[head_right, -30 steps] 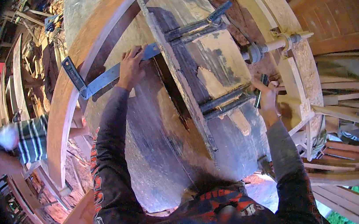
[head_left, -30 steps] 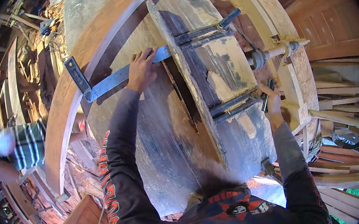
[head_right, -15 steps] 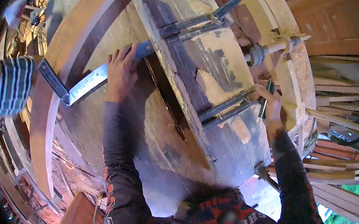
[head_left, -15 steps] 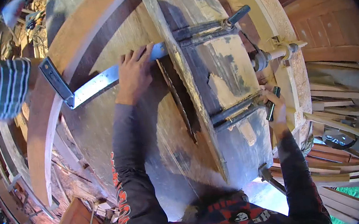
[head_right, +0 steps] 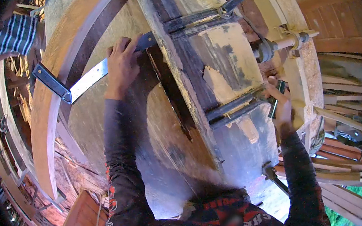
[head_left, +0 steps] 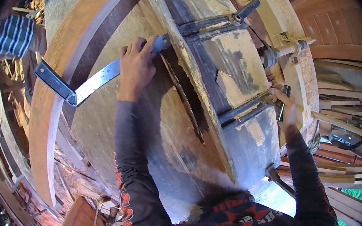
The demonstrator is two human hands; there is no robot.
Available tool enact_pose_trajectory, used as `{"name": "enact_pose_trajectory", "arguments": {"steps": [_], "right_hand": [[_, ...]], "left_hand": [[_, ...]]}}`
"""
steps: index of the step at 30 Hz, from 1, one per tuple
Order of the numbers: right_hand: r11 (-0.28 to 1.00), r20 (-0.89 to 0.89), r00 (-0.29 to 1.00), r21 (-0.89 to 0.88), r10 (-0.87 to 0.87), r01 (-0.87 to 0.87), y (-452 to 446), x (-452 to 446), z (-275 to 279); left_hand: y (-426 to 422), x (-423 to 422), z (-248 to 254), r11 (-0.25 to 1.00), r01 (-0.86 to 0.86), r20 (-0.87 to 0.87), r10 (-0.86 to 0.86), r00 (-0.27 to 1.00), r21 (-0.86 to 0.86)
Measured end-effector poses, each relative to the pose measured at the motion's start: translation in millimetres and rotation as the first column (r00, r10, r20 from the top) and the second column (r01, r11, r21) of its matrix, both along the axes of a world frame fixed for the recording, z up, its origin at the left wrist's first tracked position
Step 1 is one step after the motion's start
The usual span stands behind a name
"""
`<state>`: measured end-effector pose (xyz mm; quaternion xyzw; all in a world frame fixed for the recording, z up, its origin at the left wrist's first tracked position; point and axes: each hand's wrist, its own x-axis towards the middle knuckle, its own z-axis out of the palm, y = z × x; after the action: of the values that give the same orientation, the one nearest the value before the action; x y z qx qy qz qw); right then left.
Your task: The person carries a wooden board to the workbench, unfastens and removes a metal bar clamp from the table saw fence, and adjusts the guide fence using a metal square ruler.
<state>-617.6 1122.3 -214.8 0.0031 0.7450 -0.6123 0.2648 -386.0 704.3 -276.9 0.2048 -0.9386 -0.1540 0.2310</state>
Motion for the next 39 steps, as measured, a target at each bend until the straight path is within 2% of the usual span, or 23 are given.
{"name": "enact_pose_trajectory", "arguments": {"steps": [2, 4, 7, 9, 11, 12, 13, 15, 17, 19, 23, 26, 28, 29, 30, 32, 34, 35, 37, 39], "right_hand": [[1.000, 0.001, 1.000, 0.016, -0.021, 0.021, -1.9, -0.3, -1.6], [0.999, -0.004, 0.999, -0.001, 0.040, -0.040, 2.3, -2.6, -2.5], [1.000, 0.003, 1.000, 0.012, -0.003, 0.003, 10.5, -7.0, -10.4], [0.996, -0.019, 0.998, 0.063, 0.061, -0.059, 16.2, -7.0, -7.0], [0.933, -0.192, 0.944, 0.297, 0.268, -0.205, 11.8, -4.6, 4.4], [0.894, -0.190, 0.953, 0.427, 0.236, -0.136, -11.7, 2.7, 24.9], [0.891, -0.182, 0.955, 0.433, 0.235, -0.137, -24.2, 7.3, 27.6], [0.752, -0.469, 0.747, 0.656, 0.471, -0.063, -33.5, 13.4, 28.1], [0.634, -0.509, 0.527, 0.769, 0.681, -0.078, -11.9, -1.6, 13.7], [0.772, -0.432, 0.779, 0.627, 0.455, -0.103, -22.4, 2.5, 19.8], [0.816, -0.429, 0.807, 0.568, 0.406, -0.108, -22.7, 3.6, 20.1], [0.818, -0.488, 0.765, 0.568, 0.420, -0.087, -16.2, 1.3, 14.9], [0.734, -0.589, 0.640, 0.677, 0.494, 0.056, -19.8, 5.5, 17.8], [0.734, -0.591, 0.639, 0.676, 0.492, 0.060, -23.3, 13.2, 19.3], [0.721, -0.661, 0.466, 0.690, 0.588, 0.070, -29.1, 27.5, 22.2], [0.713, -0.687, 0.229, 0.700, 0.689, -0.043, -51.8, 64.2, 31.8], [0.688, -0.630, 0.284, 0.622, 0.723, -0.374, -104.9, 103.1, 51.8], [0.687, -0.649, 0.260, 0.586, 0.715, -0.429, -132.2, 116.0, 52.1], [0.729, -0.693, 0.260, 0.559, 0.672, -0.395, -180.4, 134.9, 39.5], [0.712, -0.671, 0.258, 0.596, 0.695, -0.371, -212.3, 142.4, 26.4]], "left_hand": [[-1.8, -0.1, -0.5, 1.000, 0.011, -0.011, -0.011, 1.000, 0.027], [-3.2, 0.0, -0.2, 0.999, 0.011, 0.006, -0.011, 1.000, 0.039], [-3.9, -0.9, 0.2, 0.998, 0.005, 0.012, -0.006, 1.000, 0.063], [-3.8, -1.3, 0.1, 0.997, 0.004, 0.014, -0.005, 1.000, 0.076], [-3.5, -1.6, 0.3, 0.996, 0.001, 0.030, -0.004, 1.000, 0.085], [-3.7, -0.9, 1.1, 0.996, 0.001, 0.037, -0.004, 0.999, 0.091], [-3.3, -0.8, 2.1, 0.998, -0.004, 0.054, 0.000, 0.999, 0.065], [-0.6, -1.4, 0.3, 0.999, 0.006, 0.076, -0.010, 0.997, 0.053], [-2.7, -2.0, -1.5, 0.999, 0.000, 0.069, -0.003, 0.998, 0.036], [-2.5, -2.1, -1.4, 0.999, 0.002, 0.075, -0.005, 0.997, 0.036], [-1.0, -3.9, -5.7, 1.000, -0.015, 0.042, 0.016, 0.999, -0.015], [-0.7, -5.6, -7.7, 0.997, -0.026, 0.006, 0.026, 1.000, -0.072], [-0.6, -6.3, -8.7, 0.997, -0.024, 0.012, 0.025, 1.000, -0.066], [-1.0, -6.7, -8.1, 0.997, -0.034, 0.014, 0.034, 0.999, -0.063], [-1.1, -6.3, -8.7, 0.997, -0.033, 0.012, 0.034, 0.999, -0.064], [-3.5, -6.0, -11.1, 0.997, -0.024, -0.022, 0.022, 0.999, -0.071], [-2.8, -5.6, -8.8, 0.999, -0.026, -0.015, 0.025, 1.000, -0.045], [-2.3, -5.4, -7.8, 1.000, -0.024, -0.009, 0.024, 1.000, -0.016], [-3.0, -3.7, -7.4, 0.999, -0.019, 0.003, 0.019, 1.000, -0.033], [-6.0, -2.5, -7.1, 0.999, -0.010, 0.023, 0.011, 1.000, -0.052]]}}
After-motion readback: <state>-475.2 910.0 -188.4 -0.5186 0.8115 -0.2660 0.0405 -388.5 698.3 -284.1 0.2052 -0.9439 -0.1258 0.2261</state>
